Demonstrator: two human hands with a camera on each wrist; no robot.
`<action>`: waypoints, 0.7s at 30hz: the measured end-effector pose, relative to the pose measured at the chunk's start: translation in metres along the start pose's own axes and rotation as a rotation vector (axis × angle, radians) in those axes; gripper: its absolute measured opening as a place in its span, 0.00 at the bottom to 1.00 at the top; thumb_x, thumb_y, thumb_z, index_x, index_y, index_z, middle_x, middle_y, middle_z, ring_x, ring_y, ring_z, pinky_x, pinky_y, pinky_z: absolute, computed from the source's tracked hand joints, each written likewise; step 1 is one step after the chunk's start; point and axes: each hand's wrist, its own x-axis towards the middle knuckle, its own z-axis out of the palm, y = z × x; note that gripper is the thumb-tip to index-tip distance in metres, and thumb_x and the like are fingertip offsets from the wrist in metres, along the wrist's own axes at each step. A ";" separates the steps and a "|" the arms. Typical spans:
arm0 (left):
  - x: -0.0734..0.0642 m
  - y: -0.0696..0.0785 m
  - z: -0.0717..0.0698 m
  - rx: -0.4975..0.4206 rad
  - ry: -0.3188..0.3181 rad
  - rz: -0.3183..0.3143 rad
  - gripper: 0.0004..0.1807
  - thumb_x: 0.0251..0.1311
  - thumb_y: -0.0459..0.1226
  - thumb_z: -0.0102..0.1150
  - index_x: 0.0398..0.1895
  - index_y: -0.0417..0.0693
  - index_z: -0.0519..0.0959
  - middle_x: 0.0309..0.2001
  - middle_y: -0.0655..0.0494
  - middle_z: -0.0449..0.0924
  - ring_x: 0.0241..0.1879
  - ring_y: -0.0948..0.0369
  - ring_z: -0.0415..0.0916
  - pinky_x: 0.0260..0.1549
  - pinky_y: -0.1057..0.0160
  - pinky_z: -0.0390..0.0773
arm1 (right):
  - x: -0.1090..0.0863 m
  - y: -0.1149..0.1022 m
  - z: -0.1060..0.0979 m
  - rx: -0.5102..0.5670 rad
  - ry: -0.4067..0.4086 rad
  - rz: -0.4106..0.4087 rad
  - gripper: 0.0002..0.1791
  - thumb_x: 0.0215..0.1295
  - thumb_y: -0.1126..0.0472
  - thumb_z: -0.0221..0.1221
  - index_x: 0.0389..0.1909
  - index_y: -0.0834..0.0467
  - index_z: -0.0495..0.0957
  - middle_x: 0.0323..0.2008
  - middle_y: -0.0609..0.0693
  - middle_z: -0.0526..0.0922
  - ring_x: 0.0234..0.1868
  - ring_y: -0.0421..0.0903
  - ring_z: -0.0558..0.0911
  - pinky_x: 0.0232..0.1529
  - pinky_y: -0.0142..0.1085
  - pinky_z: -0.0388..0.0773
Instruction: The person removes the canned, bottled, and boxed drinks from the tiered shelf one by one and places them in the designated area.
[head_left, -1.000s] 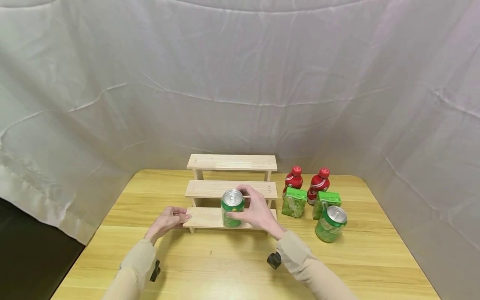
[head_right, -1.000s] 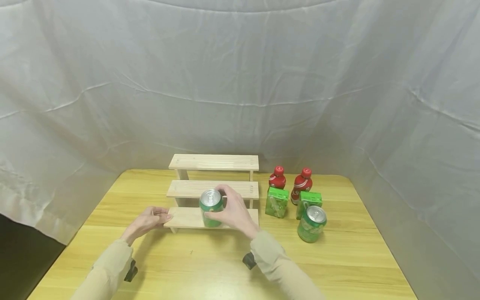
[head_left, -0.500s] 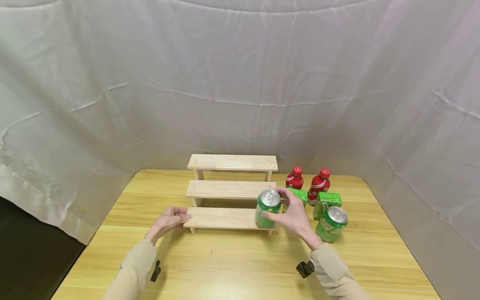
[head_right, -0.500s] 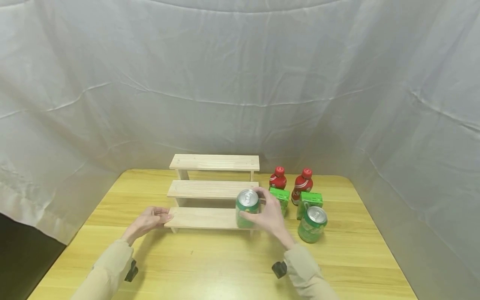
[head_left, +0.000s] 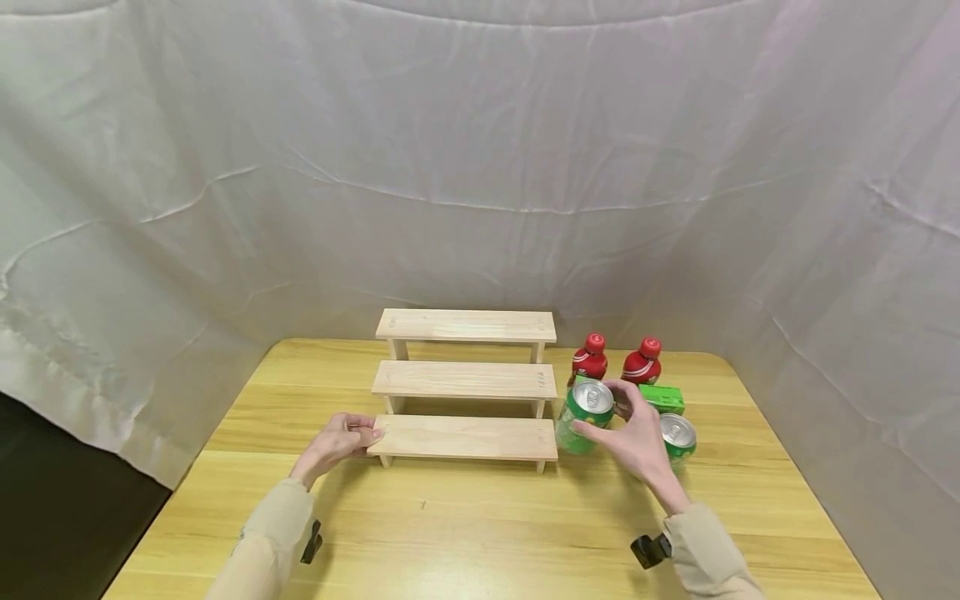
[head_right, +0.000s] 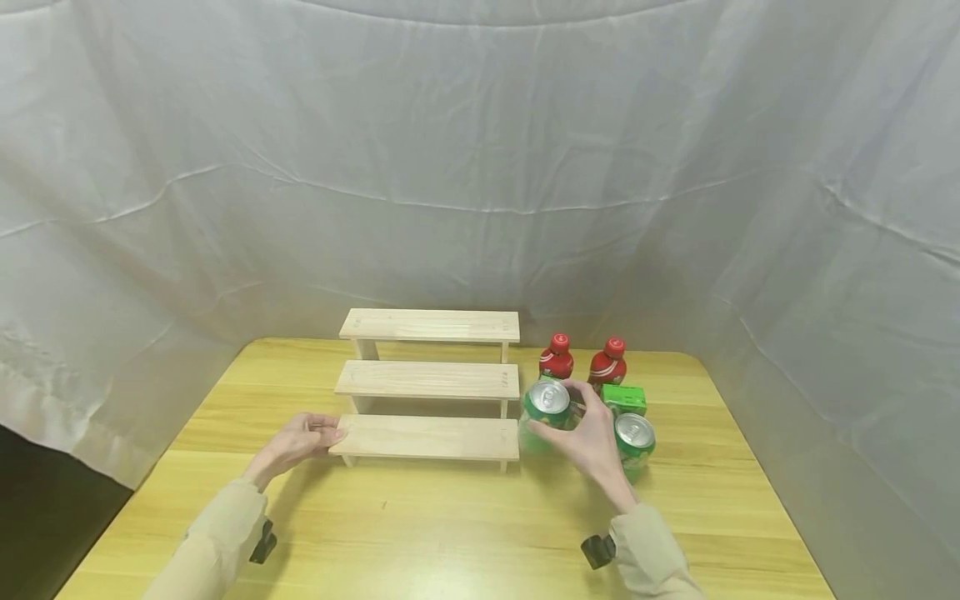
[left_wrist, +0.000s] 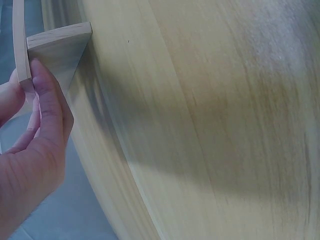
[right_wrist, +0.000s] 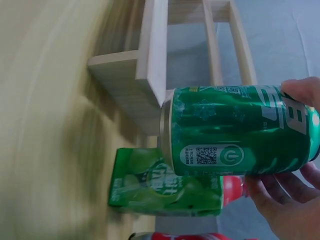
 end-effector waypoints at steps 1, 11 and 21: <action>0.000 0.000 0.000 -0.001 0.000 0.000 0.24 0.68 0.31 0.57 0.58 0.16 0.67 0.45 0.39 0.82 0.39 0.62 0.80 0.45 0.60 0.86 | -0.001 0.002 0.000 -0.002 -0.001 0.011 0.40 0.48 0.57 0.79 0.61 0.61 0.71 0.54 0.58 0.83 0.56 0.51 0.80 0.54 0.21 0.74; -0.002 0.001 0.000 0.017 0.019 -0.008 0.24 0.68 0.32 0.57 0.57 0.17 0.68 0.44 0.38 0.82 0.39 0.61 0.81 0.48 0.53 0.85 | -0.010 0.017 0.004 0.005 -0.019 0.092 0.42 0.49 0.59 0.78 0.64 0.64 0.68 0.58 0.65 0.79 0.61 0.59 0.78 0.64 0.54 0.76; -0.001 -0.001 0.000 0.026 0.019 -0.006 0.24 0.68 0.32 0.57 0.57 0.17 0.68 0.44 0.40 0.81 0.39 0.61 0.80 0.48 0.53 0.85 | -0.016 0.027 0.010 -0.028 -0.015 0.108 0.41 0.48 0.60 0.77 0.63 0.64 0.69 0.58 0.65 0.80 0.60 0.59 0.79 0.62 0.54 0.78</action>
